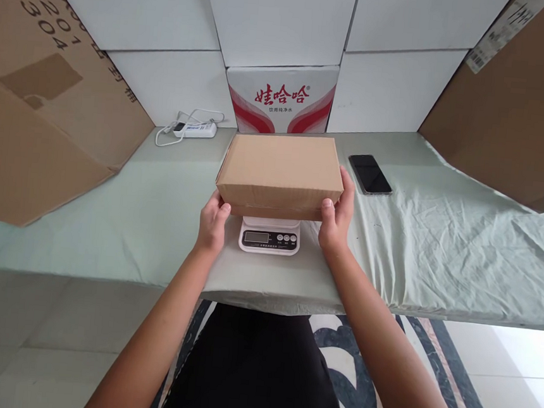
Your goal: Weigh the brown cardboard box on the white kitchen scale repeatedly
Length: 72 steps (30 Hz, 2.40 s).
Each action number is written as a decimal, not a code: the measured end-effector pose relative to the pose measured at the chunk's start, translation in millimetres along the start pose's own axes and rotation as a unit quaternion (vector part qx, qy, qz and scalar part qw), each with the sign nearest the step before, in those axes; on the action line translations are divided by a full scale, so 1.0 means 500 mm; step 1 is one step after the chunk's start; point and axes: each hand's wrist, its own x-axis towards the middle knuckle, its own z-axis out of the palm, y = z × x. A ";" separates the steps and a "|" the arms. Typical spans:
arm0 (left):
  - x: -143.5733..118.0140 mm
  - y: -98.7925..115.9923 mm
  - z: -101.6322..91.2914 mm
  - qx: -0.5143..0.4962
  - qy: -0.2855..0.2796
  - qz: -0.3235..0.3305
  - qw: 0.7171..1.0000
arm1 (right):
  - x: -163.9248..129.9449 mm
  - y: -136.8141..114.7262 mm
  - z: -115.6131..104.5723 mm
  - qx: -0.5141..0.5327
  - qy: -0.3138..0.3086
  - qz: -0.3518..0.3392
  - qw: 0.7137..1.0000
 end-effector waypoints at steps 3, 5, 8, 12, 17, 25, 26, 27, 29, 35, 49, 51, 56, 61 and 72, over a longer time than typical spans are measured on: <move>0.021 0.019 0.002 -0.005 0.007 0.020 1.000 | 0.010 -0.005 -0.004 0.014 0.000 -0.014 1.000; 0.053 0.036 0.001 -0.009 0.014 0.041 0.999 | 0.032 -0.016 -0.007 0.024 0.004 -0.032 0.999; 0.127 0.050 -0.004 -0.009 0.019 0.061 0.998 | 0.093 -0.033 0.003 0.045 -0.008 -0.064 0.997; 0.226 0.006 0.001 -0.016 0.028 0.031 0.999 | 0.186 0.002 0.058 0.033 -0.065 -0.043 0.996; 0.255 -0.099 0.030 -0.020 0.064 -0.041 0.997 | 0.208 0.124 0.136 0.067 -0.078 0.033 0.994; 0.247 -0.134 0.035 -0.031 0.051 -0.064 0.996 | 0.168 0.193 0.139 0.085 -0.066 0.080 0.991; 0.248 -0.133 0.036 -0.031 0.049 -0.063 0.996 | 0.170 0.195 0.138 0.089 -0.064 0.086 0.990; 0.247 -0.133 0.037 -0.031 0.046 -0.063 0.996 | 0.172 0.198 0.137 0.093 -0.062 0.092 0.989; 0.245 -0.133 0.039 -0.030 0.035 -0.071 0.996 | 0.175 0.202 0.138 0.098 -0.062 0.100 0.988; 0.234 -0.124 0.046 -0.030 0.020 -0.080 0.996 | 0.170 0.189 0.139 0.112 -0.049 0.130 0.984; 0.223 -0.114 0.051 -0.049 0.042 -0.115 0.991 | 0.158 0.151 0.133 0.095 -0.019 0.139 0.986; 0.221 -0.112 0.051 -0.043 0.039 -0.116 0.992 | 0.156 0.150 0.134 0.092 -0.022 0.138 0.986; 0.216 -0.110 0.052 -0.032 0.042 -0.109 0.993 | 0.149 0.152 0.129 0.082 -0.024 0.140 0.986; 0.218 -0.106 0.047 -0.007 0.045 -0.100 0.994 | 0.141 0.151 0.124 0.087 -0.031 0.167 0.982; 0.214 -0.099 0.047 -0.012 0.021 -0.125 0.992 | 0.138 0.146 0.129 0.083 -0.008 0.164 0.983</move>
